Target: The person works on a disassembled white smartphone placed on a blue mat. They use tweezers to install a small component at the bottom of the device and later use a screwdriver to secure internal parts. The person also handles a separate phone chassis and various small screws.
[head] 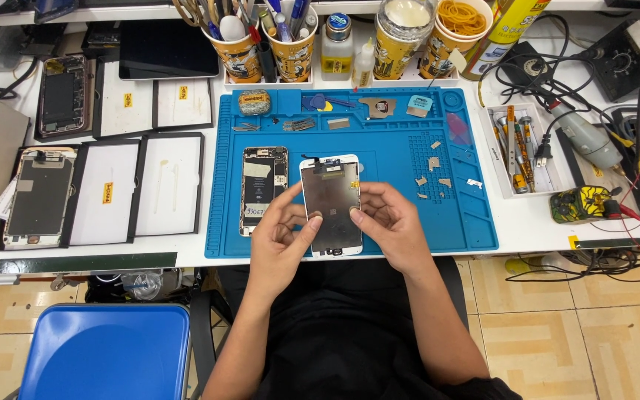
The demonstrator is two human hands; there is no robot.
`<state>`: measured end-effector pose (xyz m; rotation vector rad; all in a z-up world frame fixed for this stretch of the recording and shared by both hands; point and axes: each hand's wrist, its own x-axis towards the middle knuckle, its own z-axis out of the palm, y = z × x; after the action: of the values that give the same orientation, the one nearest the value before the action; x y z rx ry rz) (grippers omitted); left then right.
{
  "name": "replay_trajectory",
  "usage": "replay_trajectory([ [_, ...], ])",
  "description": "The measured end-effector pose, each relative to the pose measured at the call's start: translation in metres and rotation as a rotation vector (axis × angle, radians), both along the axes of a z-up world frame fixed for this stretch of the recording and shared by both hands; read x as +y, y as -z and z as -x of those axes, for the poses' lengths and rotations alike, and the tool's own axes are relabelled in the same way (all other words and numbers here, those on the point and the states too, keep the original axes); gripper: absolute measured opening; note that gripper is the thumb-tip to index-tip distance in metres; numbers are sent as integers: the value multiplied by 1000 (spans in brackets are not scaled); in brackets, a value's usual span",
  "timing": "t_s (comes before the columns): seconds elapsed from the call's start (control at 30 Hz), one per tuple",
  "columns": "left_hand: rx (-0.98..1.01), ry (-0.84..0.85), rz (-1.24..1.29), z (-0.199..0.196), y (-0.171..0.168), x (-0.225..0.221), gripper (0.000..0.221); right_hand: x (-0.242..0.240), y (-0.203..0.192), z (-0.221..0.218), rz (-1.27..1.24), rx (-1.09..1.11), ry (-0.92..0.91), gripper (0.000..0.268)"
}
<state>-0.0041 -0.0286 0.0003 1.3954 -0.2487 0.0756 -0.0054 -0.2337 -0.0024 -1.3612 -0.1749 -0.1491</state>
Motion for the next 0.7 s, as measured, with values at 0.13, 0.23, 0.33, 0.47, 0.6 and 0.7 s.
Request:
replay_trajectory([
  [0.13, -10, 5, -2, 1, -1, 0, 57, 1, -2, 1, -11, -3, -8, 41],
  [0.23, -15, 7, -4, 0, -2, 0, 56, 1, -1, 1, -17, -10, -8, 40],
  [0.33, -16, 10, -6, 0, 0, 0, 56, 1, -1, 1, -17, -12, -7, 40],
  [0.47, -3, 10, -4, 1, -2, 0, 56, 0, 0, 1, -21, -12, -11, 39],
  [0.6, 16, 8, 23, -2, 1, -5, 57, -3, 4, 0, -5, -10, -18, 38],
  [0.7, 63, -3, 105, -13, -7, -11, 56, -3, 7, 0, 17, 13, -54, 40],
])
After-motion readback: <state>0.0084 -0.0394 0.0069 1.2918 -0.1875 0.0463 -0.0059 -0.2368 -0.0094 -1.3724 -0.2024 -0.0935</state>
